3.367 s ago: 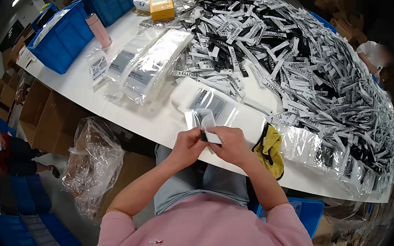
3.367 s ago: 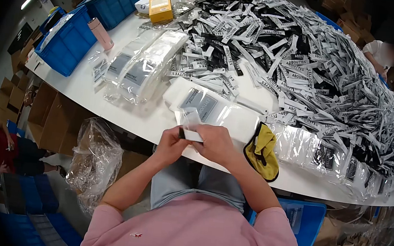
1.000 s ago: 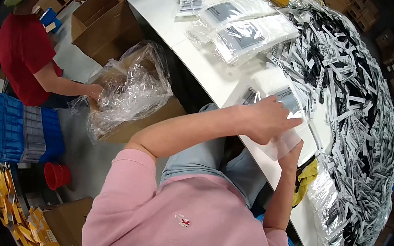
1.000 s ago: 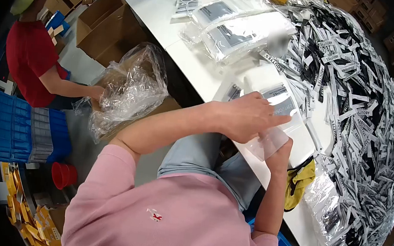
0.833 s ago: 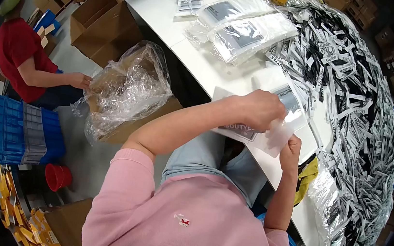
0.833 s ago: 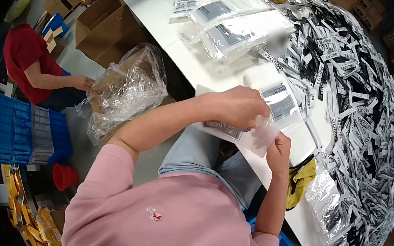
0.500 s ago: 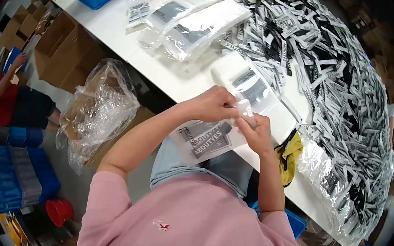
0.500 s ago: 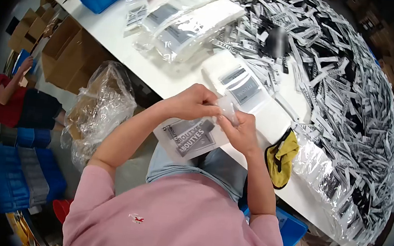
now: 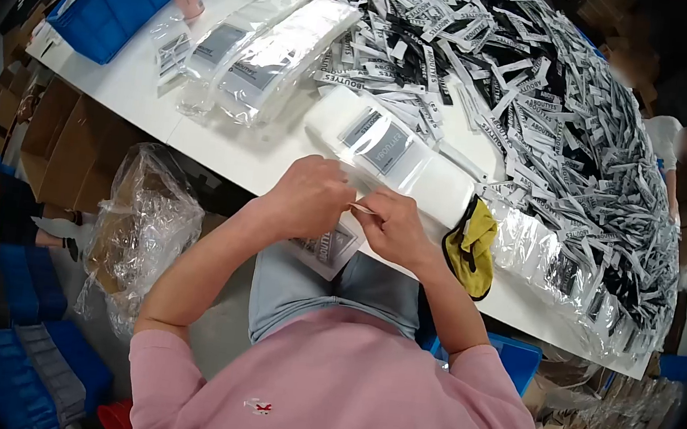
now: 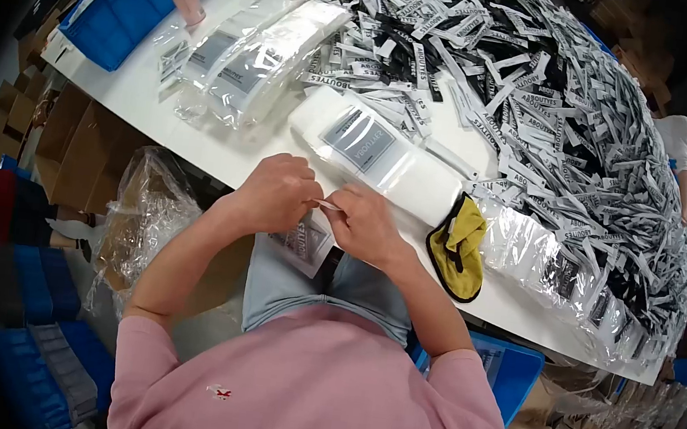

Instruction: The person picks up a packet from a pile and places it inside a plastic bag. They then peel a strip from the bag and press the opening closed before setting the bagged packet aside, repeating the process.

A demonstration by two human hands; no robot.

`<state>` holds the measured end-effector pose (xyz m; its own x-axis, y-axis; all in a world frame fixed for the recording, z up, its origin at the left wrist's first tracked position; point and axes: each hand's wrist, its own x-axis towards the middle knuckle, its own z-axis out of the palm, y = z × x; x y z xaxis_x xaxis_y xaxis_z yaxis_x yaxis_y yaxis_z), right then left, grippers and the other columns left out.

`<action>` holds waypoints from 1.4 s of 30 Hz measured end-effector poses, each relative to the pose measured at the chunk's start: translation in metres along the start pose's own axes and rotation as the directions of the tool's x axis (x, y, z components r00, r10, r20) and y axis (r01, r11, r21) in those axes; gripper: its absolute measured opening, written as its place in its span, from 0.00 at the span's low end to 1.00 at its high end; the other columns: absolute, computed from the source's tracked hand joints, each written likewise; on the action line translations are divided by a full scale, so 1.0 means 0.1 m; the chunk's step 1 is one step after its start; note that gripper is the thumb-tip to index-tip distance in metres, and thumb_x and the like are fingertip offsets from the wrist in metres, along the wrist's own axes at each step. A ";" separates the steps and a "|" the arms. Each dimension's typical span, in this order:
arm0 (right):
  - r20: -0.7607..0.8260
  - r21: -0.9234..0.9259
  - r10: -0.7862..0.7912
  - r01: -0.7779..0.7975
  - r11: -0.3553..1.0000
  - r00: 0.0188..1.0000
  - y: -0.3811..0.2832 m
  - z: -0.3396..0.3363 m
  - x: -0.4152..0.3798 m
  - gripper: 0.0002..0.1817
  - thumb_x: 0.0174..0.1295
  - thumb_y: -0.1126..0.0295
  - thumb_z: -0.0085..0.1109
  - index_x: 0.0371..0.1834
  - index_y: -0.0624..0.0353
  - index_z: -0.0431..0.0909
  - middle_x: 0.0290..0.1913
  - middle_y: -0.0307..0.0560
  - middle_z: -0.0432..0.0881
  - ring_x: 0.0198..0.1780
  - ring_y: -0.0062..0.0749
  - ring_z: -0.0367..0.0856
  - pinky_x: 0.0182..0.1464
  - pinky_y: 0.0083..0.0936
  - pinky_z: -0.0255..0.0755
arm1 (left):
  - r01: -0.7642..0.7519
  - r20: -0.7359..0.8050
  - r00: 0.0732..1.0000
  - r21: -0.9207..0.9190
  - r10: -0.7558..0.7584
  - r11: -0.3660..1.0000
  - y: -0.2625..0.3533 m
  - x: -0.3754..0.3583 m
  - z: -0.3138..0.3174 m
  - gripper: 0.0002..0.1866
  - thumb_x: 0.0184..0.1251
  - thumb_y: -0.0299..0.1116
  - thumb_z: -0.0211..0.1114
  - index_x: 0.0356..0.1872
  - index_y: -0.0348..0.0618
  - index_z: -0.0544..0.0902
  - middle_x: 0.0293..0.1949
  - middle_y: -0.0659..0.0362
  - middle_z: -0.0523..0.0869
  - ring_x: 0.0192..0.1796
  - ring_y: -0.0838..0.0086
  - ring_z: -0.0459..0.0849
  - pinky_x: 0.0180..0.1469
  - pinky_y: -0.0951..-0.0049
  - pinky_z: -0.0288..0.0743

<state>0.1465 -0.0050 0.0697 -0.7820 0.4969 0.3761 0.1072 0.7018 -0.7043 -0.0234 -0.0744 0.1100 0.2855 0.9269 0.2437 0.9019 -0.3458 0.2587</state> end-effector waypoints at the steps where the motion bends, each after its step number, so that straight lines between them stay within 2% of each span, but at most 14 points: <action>1: 0.005 0.004 0.009 -0.009 1.000 1.000 0.00 -0.04 -0.03 0.03 0.52 0.75 0.56 0.24 0.61 0.76 0.24 0.48 0.75 0.27 0.46 0.74 0.30 0.36 0.68 | 0.005 0.000 1.000 -0.012 -0.005 1.000 0.01 0.00 0.02 0.05 0.43 0.31 0.67 0.18 0.44 0.80 0.20 0.58 0.78 0.29 0.63 0.78 0.34 0.65 0.70; 7: 0.088 -0.064 0.271 -0.266 0.962 0.959 0.17 -0.83 -0.71 0.09 0.53 0.69 0.61 0.22 0.63 0.75 0.20 0.48 0.73 0.23 0.39 0.71 0.27 0.32 0.64 | 0.355 0.146 0.934 -0.256 -0.327 0.899 -0.12 0.01 0.13 0.13 0.52 0.38 0.67 0.17 0.39 0.80 0.18 0.54 0.80 0.23 0.60 0.79 0.29 0.64 0.71; 8: 0.128 -0.060 0.407 -0.403 0.913 0.904 0.24 -1.07 -0.97 0.11 0.53 0.68 0.61 0.21 0.64 0.75 0.20 0.48 0.73 0.23 0.38 0.71 0.26 0.32 0.64 | 0.394 0.129 0.919 -0.325 -0.372 0.860 -0.17 -0.03 0.14 0.12 0.52 0.36 0.67 0.19 0.38 0.81 0.18 0.54 0.80 0.22 0.61 0.78 0.27 0.66 0.70; 10: 0.323 -0.266 0.751 -0.707 0.655 0.575 0.29 -1.60 -1.52 0.12 0.51 0.65 0.63 0.24 0.65 0.78 0.23 0.48 0.78 0.25 0.35 0.76 0.29 0.31 0.67 | 0.407 0.139 0.914 -0.343 -0.382 0.847 -0.26 -0.14 0.16 0.11 0.52 0.35 0.67 0.20 0.37 0.81 0.18 0.54 0.79 0.21 0.62 0.78 0.27 0.66 0.70; 12: 0.219 -0.328 0.829 -0.762 0.559 0.514 0.16 -1.84 -1.94 0.14 0.49 0.63 0.65 0.30 0.65 0.81 0.27 0.49 0.82 0.28 0.32 0.80 0.32 0.27 0.71 | 0.449 0.170 0.894 -0.330 -0.415 0.831 -0.31 -0.21 0.23 0.08 0.51 0.32 0.67 0.22 0.38 0.81 0.18 0.55 0.79 0.22 0.65 0.78 0.27 0.67 0.71; 15: -0.019 -0.383 0.844 -0.784 0.489 0.536 0.07 -1.87 -1.92 0.14 0.49 0.63 0.65 0.34 0.63 0.82 0.29 0.50 0.83 0.31 0.34 0.82 0.35 0.25 0.73 | 0.262 0.005 0.961 -0.342 -0.278 0.902 -0.27 -0.14 0.48 0.06 0.50 0.31 0.67 0.29 0.42 0.82 0.25 0.56 0.81 0.31 0.65 0.79 0.34 0.67 0.73; 19: -0.138 -0.209 0.518 -0.536 0.818 0.844 0.22 -1.44 -1.01 0.09 0.55 0.70 0.58 0.35 0.62 0.81 0.30 0.53 0.82 0.30 0.40 0.81 0.35 0.29 0.73 | 0.005 -0.108 0.994 -0.205 -0.028 0.979 0.01 0.28 0.64 0.20 0.48 0.31 0.68 0.46 0.45 0.78 0.44 0.56 0.78 0.49 0.61 0.74 0.50 0.62 0.68; 24: -0.097 -0.551 0.162 -0.188 0.813 0.982 1.45 -1.04 -0.15 0.15 0.54 0.72 0.52 0.47 0.57 0.75 0.38 0.53 0.80 0.41 0.47 0.78 0.43 0.35 0.73 | 0.005 -0.111 0.994 0.034 -0.001 0.999 -0.10 0.49 0.95 0.29 0.48 0.36 0.68 0.55 0.43 0.72 0.58 0.52 0.70 0.63 0.57 0.65 0.63 0.56 0.58; 29: 0.104 -0.657 0.332 -0.186 0.731 0.938 1.73 -1.06 0.26 0.09 0.55 0.71 0.50 0.39 0.57 0.75 0.38 0.50 0.78 0.41 0.46 0.77 0.43 0.38 0.72 | -0.010 -0.217 0.976 0.080 0.027 0.997 -0.37 0.24 1.11 0.32 0.51 0.40 0.66 0.58 0.42 0.69 0.64 0.54 0.65 0.66 0.58 0.61 0.66 0.54 0.53; 31: 0.112 -0.463 0.220 -0.145 0.874 0.969 1.83 -1.05 0.39 0.08 0.57 0.68 0.50 0.37 0.59 0.75 0.35 0.52 0.78 0.39 0.45 0.78 0.42 0.39 0.72 | 0.048 -0.191 0.981 0.049 -0.037 0.998 -0.33 0.26 1.06 0.32 0.53 0.40 0.65 0.60 0.43 0.68 0.64 0.54 0.65 0.67 0.58 0.61 0.66 0.54 0.52; 34: -0.210 -0.273 0.253 -0.305 0.912 0.944 2.10 -1.00 0.86 0.15 0.59 0.62 0.51 0.27 0.65 0.77 0.28 0.61 0.79 0.34 0.54 0.77 0.41 0.41 0.71 | 0.032 -0.205 0.978 0.046 -0.022 0.998 -0.35 0.28 1.07 0.31 0.54 0.41 0.64 0.60 0.44 0.68 0.64 0.54 0.66 0.67 0.59 0.61 0.66 0.55 0.51; 35: -0.229 -0.063 0.557 -0.583 0.810 0.798 2.16 -1.05 1.07 0.17 0.58 0.60 0.53 0.25 0.64 0.78 0.29 0.61 0.79 0.35 0.57 0.78 0.41 0.40 0.72 | 0.026 -0.207 0.978 0.050 -0.015 0.998 -0.36 0.28 1.07 0.30 0.55 0.41 0.63 0.59 0.44 0.69 0.64 0.55 0.67 0.66 0.60 0.62 0.66 0.55 0.52; 37: -0.470 -0.334 0.363 -0.544 0.770 0.804 2.59 -0.98 1.37 0.17 0.57 0.58 0.55 0.28 0.64 0.78 0.32 0.62 0.79 0.39 0.53 0.79 0.44 0.40 0.71 | 0.020 -0.218 0.976 0.044 -0.010 0.999 -0.39 0.26 1.08 0.28 0.55 0.41 0.63 0.58 0.45 0.70 0.63 0.55 0.68 0.66 0.61 0.63 0.67 0.57 0.51; 42: -0.323 -0.306 0.642 -0.718 0.625 0.696 2.56 -0.81 1.67 0.22 0.43 0.59 0.66 0.35 0.66 0.77 0.39 0.59 0.81 0.46 0.49 0.79 0.51 0.36 0.72 | 0.018 -0.261 0.965 0.018 -0.013 1.000 -0.43 0.23 1.11 0.24 0.56 0.40 0.62 0.55 0.47 0.74 0.60 0.57 0.72 0.64 0.63 0.66 0.66 0.59 0.52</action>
<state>0.0931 0.2991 0.0008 -0.2772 0.9608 0.0041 0.8165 0.2378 -0.5262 -0.0197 -0.0219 0.0004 0.1792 0.8609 0.4762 0.9127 -0.3262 0.2462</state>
